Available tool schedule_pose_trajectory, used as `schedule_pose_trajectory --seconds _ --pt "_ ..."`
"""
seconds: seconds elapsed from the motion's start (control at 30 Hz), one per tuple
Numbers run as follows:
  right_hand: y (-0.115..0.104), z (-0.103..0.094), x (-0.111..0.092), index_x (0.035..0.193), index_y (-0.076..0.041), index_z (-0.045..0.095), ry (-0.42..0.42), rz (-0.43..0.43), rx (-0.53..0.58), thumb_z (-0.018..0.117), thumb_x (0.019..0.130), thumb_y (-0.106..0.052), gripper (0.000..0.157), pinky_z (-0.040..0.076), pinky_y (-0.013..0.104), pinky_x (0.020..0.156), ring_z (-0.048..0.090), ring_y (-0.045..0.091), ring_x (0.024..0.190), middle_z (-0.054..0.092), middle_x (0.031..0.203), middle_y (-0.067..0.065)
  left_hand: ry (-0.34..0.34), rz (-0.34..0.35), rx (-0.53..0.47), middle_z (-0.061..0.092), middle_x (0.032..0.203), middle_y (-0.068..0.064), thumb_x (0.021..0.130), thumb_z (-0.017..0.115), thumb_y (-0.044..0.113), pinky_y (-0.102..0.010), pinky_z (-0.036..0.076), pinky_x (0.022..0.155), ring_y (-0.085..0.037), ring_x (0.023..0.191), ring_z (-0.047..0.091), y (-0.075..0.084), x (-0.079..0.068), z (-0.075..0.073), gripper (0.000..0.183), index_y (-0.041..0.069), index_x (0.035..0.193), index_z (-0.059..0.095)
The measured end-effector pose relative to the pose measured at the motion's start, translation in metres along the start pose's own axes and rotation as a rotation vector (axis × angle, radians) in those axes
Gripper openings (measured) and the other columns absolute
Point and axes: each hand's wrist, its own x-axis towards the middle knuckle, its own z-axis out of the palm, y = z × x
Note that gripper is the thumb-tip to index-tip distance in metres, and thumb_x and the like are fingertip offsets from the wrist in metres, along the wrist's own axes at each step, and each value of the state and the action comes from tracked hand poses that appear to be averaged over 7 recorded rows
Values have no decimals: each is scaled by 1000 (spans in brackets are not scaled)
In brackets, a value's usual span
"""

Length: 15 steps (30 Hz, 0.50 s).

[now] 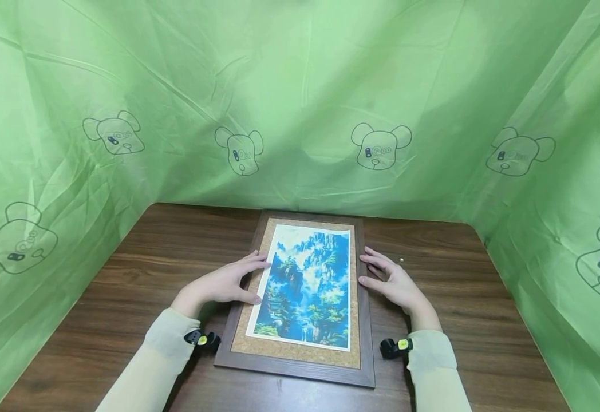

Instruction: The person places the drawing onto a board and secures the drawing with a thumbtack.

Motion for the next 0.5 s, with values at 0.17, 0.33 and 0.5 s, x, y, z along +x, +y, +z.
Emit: schedule_pose_trajectory --seconds 0.17,0.33,0.5 --pt "-6 -7 -5 158 -5 57 -13 15 -51 77 105 -23 59 43 13 110 44 44 154 34 176 17 -5 -2 4 22 182 -7 96 87 34 -60 22 132 -30 169 7 1 0 1 91 11 170 40" --pt "-16 -18 -11 160 -7 55 -4 50 -33 76 106 -26 61 50 16 103 57 44 144 50 167 17 -5 1 14 22 182 -8 95 88 33 -61 21 132 -31 169 7 0 0 1 91 11 170 41" --pt "-23 -31 -17 159 -13 58 54 61 -131 74 107 -33 58 51 20 101 57 40 144 56 162 14 -4 -3 14 21 182 -7 95 88 35 -59 21 132 -29 170 6 -1 0 1 92 12 170 40"
